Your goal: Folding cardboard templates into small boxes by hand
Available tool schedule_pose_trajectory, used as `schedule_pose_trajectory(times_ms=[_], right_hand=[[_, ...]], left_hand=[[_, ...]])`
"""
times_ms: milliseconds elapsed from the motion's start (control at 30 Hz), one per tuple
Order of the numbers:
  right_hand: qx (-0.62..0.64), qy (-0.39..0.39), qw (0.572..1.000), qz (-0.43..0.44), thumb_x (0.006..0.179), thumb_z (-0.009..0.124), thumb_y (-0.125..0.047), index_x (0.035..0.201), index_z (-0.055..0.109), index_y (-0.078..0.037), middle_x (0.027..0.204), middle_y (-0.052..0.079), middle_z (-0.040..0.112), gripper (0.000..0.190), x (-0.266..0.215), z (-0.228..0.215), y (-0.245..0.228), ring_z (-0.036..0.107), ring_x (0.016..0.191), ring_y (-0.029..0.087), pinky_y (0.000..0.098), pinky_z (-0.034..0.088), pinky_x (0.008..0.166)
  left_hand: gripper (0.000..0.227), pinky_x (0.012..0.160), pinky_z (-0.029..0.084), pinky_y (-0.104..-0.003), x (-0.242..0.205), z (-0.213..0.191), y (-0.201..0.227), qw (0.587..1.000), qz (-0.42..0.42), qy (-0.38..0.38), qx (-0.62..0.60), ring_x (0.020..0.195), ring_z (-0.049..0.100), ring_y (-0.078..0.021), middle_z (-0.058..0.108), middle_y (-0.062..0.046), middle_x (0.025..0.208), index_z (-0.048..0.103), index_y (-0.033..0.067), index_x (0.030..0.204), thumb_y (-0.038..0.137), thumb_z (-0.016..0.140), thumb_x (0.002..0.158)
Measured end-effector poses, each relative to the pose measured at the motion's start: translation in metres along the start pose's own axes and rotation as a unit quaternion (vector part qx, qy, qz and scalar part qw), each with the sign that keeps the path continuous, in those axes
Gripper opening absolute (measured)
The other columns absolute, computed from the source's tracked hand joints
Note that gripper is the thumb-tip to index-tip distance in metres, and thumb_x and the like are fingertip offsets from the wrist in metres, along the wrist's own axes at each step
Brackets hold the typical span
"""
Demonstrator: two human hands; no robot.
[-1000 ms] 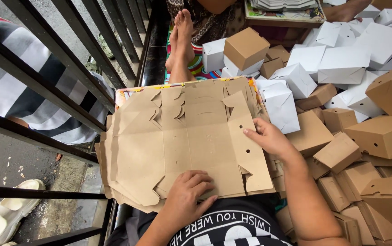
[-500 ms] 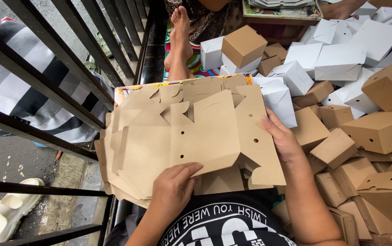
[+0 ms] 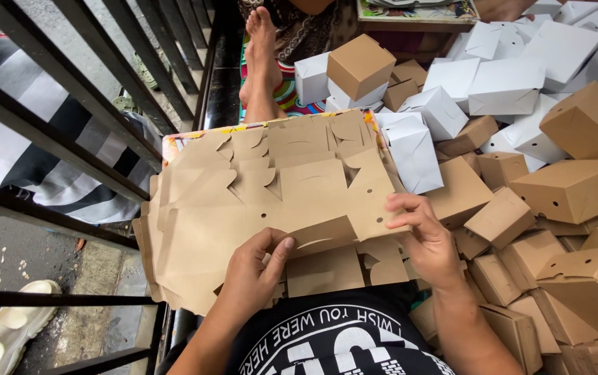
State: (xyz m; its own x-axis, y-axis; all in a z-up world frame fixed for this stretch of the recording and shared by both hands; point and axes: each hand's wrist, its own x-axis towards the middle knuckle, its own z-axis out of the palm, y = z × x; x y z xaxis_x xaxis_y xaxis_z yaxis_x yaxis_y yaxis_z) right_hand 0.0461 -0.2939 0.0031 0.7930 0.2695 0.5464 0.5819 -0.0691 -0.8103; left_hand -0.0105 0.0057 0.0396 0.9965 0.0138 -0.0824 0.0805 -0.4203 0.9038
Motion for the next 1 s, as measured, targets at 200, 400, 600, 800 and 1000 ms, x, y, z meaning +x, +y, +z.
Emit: schedule_pose_trajectory(times_ms=[200,400,600,800,1000], right_hand=[[-0.166,0.046,0.983,-0.064,0.096,0.068,-0.022,0.105,0.072,-0.008,0.098,0.002,0.068,0.017,0.006,0.023,-0.018,0.060,0.101,0.020,0.0474,0.041,0.120],[-0.213,0.061,0.972,-0.080,0.093,0.072,-0.015,0.102,0.070,-0.008,0.096,0.003,0.069,0.012,0.000,0.030,-0.023,0.064,0.095,0.019,0.0480,0.037,0.119],[-0.138,0.046,0.985,-0.088,0.093,0.070,-0.019,0.102,0.067,-0.013,0.096,-0.002,0.066,0.010,-0.008,0.024,-0.016,0.062,0.106,0.021,0.0524,0.034,0.125],[-0.295,0.028,0.947,-0.125,0.092,0.073,-0.025,0.096,0.072,-0.018,0.092,-0.006,0.065,0.007,-0.004,0.047,-0.026,0.063,0.104,0.020,0.0501,0.022,0.121],[-0.231,-0.052,0.966,-0.104,0.094,0.070,-0.023,0.100,0.071,-0.021,0.094,-0.003,0.060,0.006,-0.007,0.042,-0.028,0.062,0.111,0.023,0.0515,0.028,0.120]], left_hand=[[0.022,0.065,0.048,-0.026,-0.004,0.011,0.000,0.999,-0.036,0.012,0.034,0.066,0.060,-0.0086,0.072,0.009,0.074,0.072,0.0191,0.090,0.038,0.062,0.096],[0.024,0.061,0.049,-0.027,-0.014,0.013,0.005,0.996,-0.041,0.018,0.078,0.060,0.058,-0.0104,0.074,0.011,0.075,0.071,0.0211,0.091,0.041,0.059,0.096],[0.023,0.062,0.052,-0.025,-0.014,0.013,0.006,0.997,-0.069,0.009,0.028,0.067,0.065,-0.0072,0.075,0.009,0.075,0.073,0.0198,0.091,0.039,0.062,0.096],[0.024,0.061,0.051,-0.028,-0.019,0.026,-0.005,0.995,0.015,0.007,0.094,0.062,0.062,-0.0130,0.076,0.010,0.081,0.071,0.0192,0.094,0.039,0.059,0.097],[0.019,0.065,0.052,-0.030,-0.020,0.025,-0.002,0.994,0.022,-0.013,0.109,0.066,0.067,-0.0135,0.078,0.013,0.087,0.070,0.0211,0.092,0.035,0.059,0.098]])
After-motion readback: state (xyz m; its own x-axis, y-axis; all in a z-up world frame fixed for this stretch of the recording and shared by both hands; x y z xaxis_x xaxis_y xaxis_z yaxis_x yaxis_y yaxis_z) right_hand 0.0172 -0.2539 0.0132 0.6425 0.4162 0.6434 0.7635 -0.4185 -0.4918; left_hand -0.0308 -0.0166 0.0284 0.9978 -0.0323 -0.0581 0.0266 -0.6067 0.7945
